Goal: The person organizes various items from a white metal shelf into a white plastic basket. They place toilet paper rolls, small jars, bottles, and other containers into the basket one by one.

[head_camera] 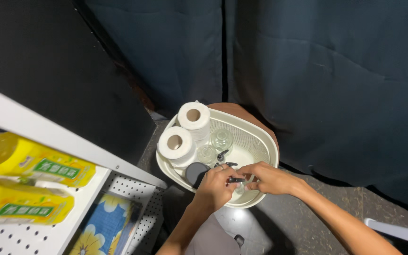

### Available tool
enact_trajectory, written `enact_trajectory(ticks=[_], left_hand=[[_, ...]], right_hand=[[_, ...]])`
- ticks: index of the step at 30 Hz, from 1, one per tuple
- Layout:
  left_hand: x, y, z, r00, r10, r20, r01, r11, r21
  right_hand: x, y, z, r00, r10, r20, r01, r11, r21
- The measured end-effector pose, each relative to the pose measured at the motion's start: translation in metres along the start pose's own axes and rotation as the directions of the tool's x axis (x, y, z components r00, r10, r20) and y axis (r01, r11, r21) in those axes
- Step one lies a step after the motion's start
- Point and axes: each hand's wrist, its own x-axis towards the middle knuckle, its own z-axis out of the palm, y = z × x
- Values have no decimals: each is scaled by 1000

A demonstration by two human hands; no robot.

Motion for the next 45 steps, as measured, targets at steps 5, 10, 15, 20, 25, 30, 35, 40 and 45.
enact_trajectory(ticks=[5, 10, 15, 20, 25, 30, 35, 40, 45], left_hand=[[12, -41, 28, 991, 124, 48, -131, 971, 199], [21, -46, 29, 958, -127, 259, 37, 944, 327], [34, -88, 60, 954, -130, 270, -30, 854, 520], [34, -92, 66, 961, -115, 253, -51, 822, 567], [30, -107, 70, 971, -108, 212, -42, 799, 599], [16, -104, 64, 985, 165, 51, -167, 832, 529], [-10, -44, 28, 988, 149, 26, -145, 887, 438], [-61, 4, -19, 992, 82, -92, -38, 912, 408], [-127, 42, -64, 894, 201, -401, -34, 921, 387]], right_hand=[[24, 9, 4, 991, 46, 124, -38, 997, -69], [55, 34, 30, 965, 99, 241, -44, 973, -225], [73, 35, 39, 866, 264, 424, -50, 890, -452], [84, 32, 41, 803, 314, 506, -18, 863, -506], [91, 37, 46, 782, 321, 534, 0, 858, -514], [89, 44, 47, 814, 329, 479, -41, 855, -517], [59, -7, 8, 867, 347, 359, -97, 823, -559], [26, -82, -14, 956, 199, 215, -76, 877, -474], [11, -150, -1, 973, -204, 105, 228, 914, -336]])
